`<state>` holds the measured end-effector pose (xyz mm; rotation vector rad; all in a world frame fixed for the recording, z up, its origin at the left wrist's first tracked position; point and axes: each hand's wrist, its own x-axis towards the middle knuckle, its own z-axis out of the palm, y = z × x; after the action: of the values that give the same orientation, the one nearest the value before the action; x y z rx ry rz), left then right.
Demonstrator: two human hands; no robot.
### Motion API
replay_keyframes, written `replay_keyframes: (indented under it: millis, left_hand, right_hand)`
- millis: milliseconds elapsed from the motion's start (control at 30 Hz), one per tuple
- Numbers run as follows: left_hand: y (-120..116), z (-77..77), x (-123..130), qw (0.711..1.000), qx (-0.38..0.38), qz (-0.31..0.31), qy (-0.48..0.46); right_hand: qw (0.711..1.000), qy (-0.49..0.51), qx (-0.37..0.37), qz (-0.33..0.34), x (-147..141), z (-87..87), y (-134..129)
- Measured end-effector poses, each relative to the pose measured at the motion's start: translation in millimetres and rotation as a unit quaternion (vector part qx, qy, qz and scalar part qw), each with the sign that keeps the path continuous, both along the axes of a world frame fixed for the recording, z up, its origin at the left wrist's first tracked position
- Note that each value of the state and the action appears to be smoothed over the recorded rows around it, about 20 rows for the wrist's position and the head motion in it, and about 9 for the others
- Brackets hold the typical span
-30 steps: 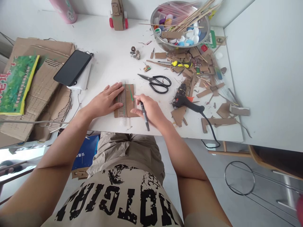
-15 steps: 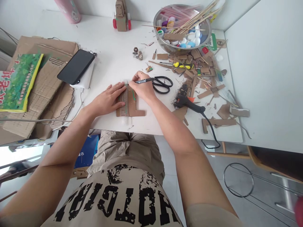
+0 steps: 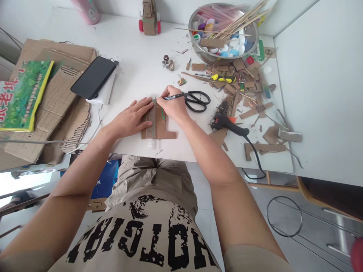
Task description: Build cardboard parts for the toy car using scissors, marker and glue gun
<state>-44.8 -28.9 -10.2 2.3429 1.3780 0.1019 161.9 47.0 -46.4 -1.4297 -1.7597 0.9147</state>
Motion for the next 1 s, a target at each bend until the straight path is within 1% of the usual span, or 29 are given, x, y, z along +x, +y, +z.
replay_keyframes:
  millis: [167, 300, 533, 733, 867, 1000]
  left_hand:
    - [2.2, -5.4, -3.3, 1.0, 0.011, -0.008, -0.013]
    - [3.1, -6.7, -4.8, 1.0, 0.01, -0.005, -0.011]
    - [3.8, -11.5, -7.6, 1.0, 0.02, -0.01, -0.022]
    - [4.6, -12.5, -7.5, 1.0, 0.019, -0.006, -0.023]
    - [4.3, -11.7, -7.0, 0.999, 0.018, -0.003, -0.027]
    - [4.6, -13.6, -8.1, 0.999, 0.018, -0.003, -0.039]
  right_hand:
    - [1.0, 0.0, 0.016, 0.015, 2.1, -0.5, 2.3]
    - [1.0, -0.014, 0.013, 0.023, 3.3, 7.8, -4.7]
    - [0.999, -0.001, -0.01, 0.043, 8.2, 26.6, -41.0]
    - [0.995, 0.024, -0.071, 0.058, 14.4, 38.7, -74.7]
    - [0.993, 0.046, -0.085, 0.061, 16.7, 41.2, -91.8]
    - [0.994, 0.045, -0.08, 0.06, 15.9, 39.7, -100.8]
